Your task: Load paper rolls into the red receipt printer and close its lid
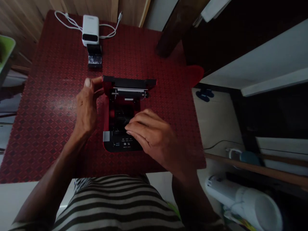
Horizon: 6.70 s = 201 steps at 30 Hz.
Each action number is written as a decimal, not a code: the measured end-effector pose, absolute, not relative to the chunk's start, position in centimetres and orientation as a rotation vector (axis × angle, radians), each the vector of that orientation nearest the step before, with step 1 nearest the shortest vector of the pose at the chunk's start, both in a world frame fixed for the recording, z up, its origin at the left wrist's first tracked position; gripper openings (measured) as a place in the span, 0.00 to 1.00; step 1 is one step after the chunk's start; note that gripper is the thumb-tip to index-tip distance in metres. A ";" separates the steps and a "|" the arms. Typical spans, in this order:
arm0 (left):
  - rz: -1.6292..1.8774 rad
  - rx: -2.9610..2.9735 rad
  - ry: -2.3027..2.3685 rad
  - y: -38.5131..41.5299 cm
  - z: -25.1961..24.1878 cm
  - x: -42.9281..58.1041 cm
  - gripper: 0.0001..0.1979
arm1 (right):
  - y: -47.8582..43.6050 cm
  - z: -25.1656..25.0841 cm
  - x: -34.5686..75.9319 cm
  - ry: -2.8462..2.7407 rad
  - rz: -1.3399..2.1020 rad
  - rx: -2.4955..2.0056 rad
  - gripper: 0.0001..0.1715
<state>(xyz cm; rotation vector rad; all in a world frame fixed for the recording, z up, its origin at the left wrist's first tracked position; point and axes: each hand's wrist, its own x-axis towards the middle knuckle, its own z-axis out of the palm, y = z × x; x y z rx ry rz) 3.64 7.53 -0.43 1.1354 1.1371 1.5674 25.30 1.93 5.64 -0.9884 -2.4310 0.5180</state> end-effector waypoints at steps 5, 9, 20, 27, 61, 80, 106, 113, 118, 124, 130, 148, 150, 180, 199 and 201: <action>1.608 1.180 1.233 7.0 1.9 4.0 0.20 | -0.7 4.1 24.7 -2.301 0.164 -1.088 0.18; 1.540 1.169 1.168 4.7 1.1 3.2 0.06 | -3.0 3.1 24.5 -2.234 -0.018 -1.125 0.20; 1.193 0.963 1.218 -1.0 -1.6 2.0 0.32 | -3.1 2.8 24.7 -2.234 0.104 -1.114 0.13; 1.166 1.031 1.259 -0.9 -1.4 1.6 0.32 | -3.4 3.5 24.2 -2.185 0.255 -1.194 0.13; 1.217 0.846 1.404 -3.8 1.1 4.0 0.30 | -7.2 -2.0 25.7 -1.720 0.389 -1.439 0.35; 1.274 0.990 1.312 -1.6 -2.3 0.7 0.23 | 0.2 3.7 26.3 -2.139 0.332 -1.242 0.20; 1.282 1.487 1.491 2.9 -4.4 1.8 0.32 | 6.0 7.7 18.9 -2.895 0.283 -1.504 0.24; 1.261 1.474 1.505 3.1 -4.4 1.7 0.35 | 5.3 7.8 19.0 -2.839 0.217 -1.505 0.22; 1.252 1.461 1.512 2.8 -4.1 1.9 0.34 | 5.2 7.3 18.7 -2.804 0.187 -1.516 0.24; 1.248 1.478 1.496 2.9 -4.0 1.9 0.32 | 5.0 7.4 18.5 -2.827 0.142 -1.466 0.22; 1.267 1.479 1.492 3.1 -4.2 1.9 0.32 | 3.9 8.8 18.2 -2.810 0.132 -1.514 0.22; 1.225 1.485 1.505 2.5 -3.3 2.0 0.35 | 9.5 -3.0 32.5 -1.441 0.579 -1.471 0.15; 1.215 1.506 1.507 2.5 -3.0 2.0 0.35 | 9.0 -4.5 31.9 -1.440 0.700 -1.476 0.15; 1.162 1.621 1.583 2.4 -2.7 1.9 0.34 | 0.0 -5.4 32.6 -1.671 0.910 -1.400 0.19; 1.215 1.485 1.513 2.7 -4.1 1.8 0.29 | 4.2 6.5 23.0 -2.739 0.222 -1.238 0.15; 1.227 1.490 1.510 2.8 -4.2 1.7 0.31 | 4.2 5.7 22.0 -2.748 0.155 -1.300 0.15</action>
